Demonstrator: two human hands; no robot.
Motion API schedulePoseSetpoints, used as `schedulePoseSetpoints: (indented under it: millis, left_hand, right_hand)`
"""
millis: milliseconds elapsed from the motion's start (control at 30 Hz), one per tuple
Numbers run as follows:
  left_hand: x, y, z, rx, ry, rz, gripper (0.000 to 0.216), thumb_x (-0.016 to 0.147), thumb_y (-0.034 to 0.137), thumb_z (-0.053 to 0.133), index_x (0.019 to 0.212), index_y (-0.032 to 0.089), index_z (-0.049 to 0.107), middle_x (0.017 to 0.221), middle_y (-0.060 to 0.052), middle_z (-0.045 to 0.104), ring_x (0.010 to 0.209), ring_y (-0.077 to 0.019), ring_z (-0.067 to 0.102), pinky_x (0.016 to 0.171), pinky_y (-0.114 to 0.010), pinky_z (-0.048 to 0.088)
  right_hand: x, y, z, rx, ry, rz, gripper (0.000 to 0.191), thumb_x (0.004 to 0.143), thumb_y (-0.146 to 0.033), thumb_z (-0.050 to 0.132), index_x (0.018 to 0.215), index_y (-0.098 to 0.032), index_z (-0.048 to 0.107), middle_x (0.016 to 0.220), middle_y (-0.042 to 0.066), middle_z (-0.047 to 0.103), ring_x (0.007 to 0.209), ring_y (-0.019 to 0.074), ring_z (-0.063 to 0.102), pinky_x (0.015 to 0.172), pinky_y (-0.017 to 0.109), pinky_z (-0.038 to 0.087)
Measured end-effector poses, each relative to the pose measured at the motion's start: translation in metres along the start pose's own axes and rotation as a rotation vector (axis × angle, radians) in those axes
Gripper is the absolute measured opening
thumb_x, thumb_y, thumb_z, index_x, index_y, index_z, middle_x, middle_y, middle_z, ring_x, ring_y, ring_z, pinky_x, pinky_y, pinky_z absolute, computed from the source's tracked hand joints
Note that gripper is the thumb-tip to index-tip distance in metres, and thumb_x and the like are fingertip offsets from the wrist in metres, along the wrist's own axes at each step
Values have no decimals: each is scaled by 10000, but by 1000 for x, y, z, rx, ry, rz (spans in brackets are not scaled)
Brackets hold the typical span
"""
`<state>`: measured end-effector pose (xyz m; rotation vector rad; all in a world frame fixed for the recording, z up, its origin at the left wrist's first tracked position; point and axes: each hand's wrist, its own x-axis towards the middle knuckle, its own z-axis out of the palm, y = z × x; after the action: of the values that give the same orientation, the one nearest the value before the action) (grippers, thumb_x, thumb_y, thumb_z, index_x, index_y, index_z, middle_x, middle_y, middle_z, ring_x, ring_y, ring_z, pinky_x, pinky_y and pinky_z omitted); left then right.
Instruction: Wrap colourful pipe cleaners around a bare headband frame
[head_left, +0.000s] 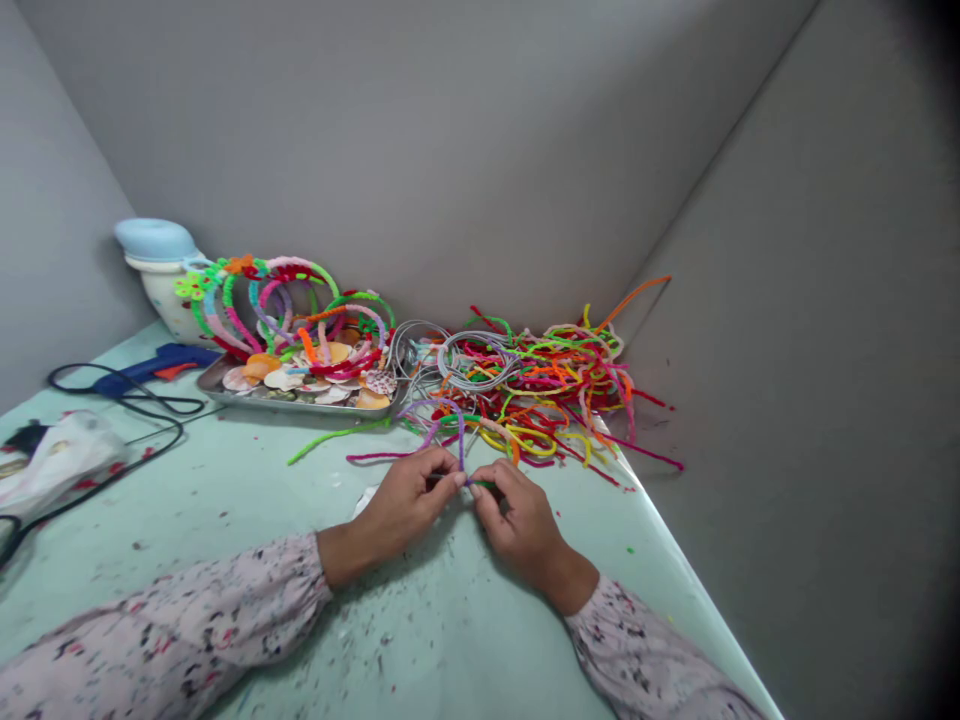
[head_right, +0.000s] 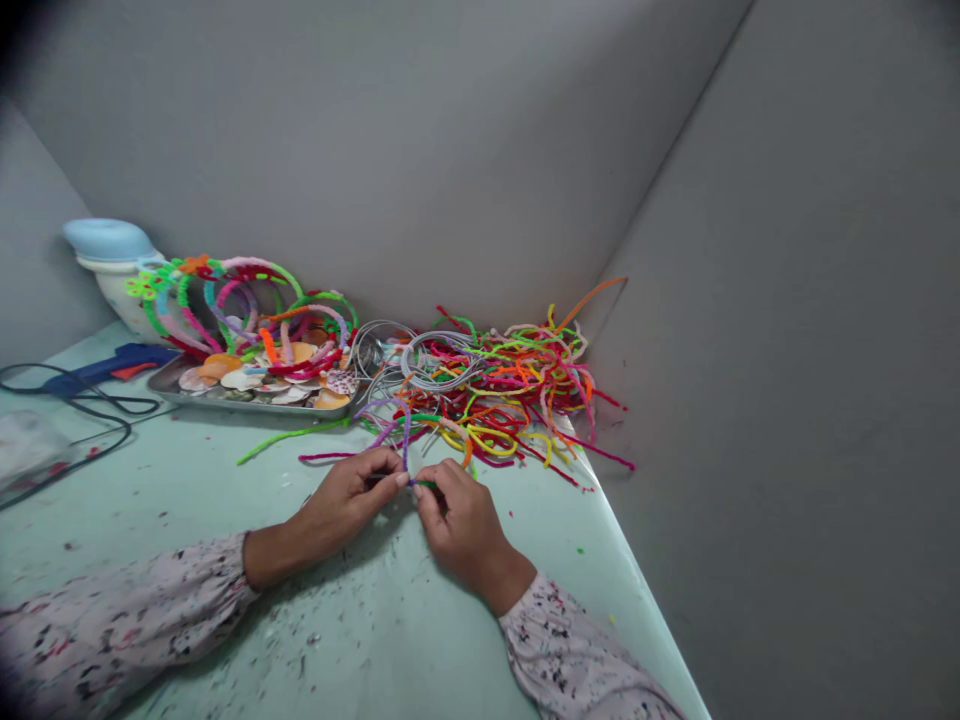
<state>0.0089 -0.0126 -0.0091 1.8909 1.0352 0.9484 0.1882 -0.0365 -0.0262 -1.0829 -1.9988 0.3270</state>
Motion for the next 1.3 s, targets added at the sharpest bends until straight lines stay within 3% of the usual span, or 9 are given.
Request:
schedulePoseSetpoints:
  millis: [833,967,1167,1300]
  left_hand:
    - [2,0,2,-121,-1,-129,189,815,296,519,687,158,526,612,38,476,599,-113,434,561,-220,344]
    - [0,-1,3,-139,5,-95,179,850,310,512,773,157,562,652,33,519,605,-108,465,566,-218,371]
    - [-5,3,4,-41,89,-11,193,838,242,557,1017,169,551,871,-19,603,696,-121,546,637,-243,448]
    - [-5,2,3,56,138,122,138,829,169,570,967,176,578,908,-26,580,724,-114,537,686,-250,458]
  right_hand:
    - [-1,0,1,-40,-46,-48,146,895,-185,461,966,-198,589,828,46,588,762,169,557,670,278,433]
    - [0,0,0,-6,0,0,120,895,-195,472,937,-203,583,830,43,595,774,172,560,686,281,435]
    - [2,1,-1,36,69,124,101,900,-234,489,904,-198,583,793,28,596,725,161,563,667,275,441]
    - [2,0,-1,53,64,142,107,903,-246,489,898,-194,582,793,31,599,725,159,569,665,274,446]
